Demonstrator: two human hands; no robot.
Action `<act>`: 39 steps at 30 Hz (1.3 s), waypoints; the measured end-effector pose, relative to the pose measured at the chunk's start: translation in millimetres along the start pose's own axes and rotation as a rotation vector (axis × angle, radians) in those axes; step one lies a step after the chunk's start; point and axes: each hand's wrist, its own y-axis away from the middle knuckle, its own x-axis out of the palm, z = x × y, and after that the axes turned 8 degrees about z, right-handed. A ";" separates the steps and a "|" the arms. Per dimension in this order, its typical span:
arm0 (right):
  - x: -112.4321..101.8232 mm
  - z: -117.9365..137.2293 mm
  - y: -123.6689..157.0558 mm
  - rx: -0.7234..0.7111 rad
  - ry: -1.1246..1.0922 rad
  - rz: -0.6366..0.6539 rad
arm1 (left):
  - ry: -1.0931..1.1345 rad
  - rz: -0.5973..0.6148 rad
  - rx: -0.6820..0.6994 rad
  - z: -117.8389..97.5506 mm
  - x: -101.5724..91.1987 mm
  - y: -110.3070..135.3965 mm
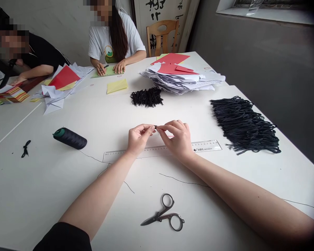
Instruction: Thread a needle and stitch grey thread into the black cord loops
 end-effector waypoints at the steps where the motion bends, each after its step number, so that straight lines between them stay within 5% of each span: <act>1: 0.4 -0.4 0.0 0.012 0.006 0.006 | -0.009 0.010 0.001 0.4 0.3 0.4; 7: 2.1 -3.3 -0.5 0.043 0.020 0.023 | -0.137 0.053 0.095 2.8 2.2 2.7; 13: -1.7 -4.5 -5.0 0.195 -0.261 0.198 | -0.675 0.118 0.524 2.0 -7.5 -2.3; 17: -4.1 -4.3 -7.4 0.247 -0.387 0.282 | -0.816 0.126 0.646 3.5 -9.3 -3.2; 28: -7.6 -6.1 -8.8 0.294 -0.499 0.334 | -0.918 0.134 0.682 4.9 -9.3 -2.0; 39: -13.4 -16.5 -13.7 0.503 -0.808 0.597 | -0.978 0.202 0.637 0.5 -9.4 -2.3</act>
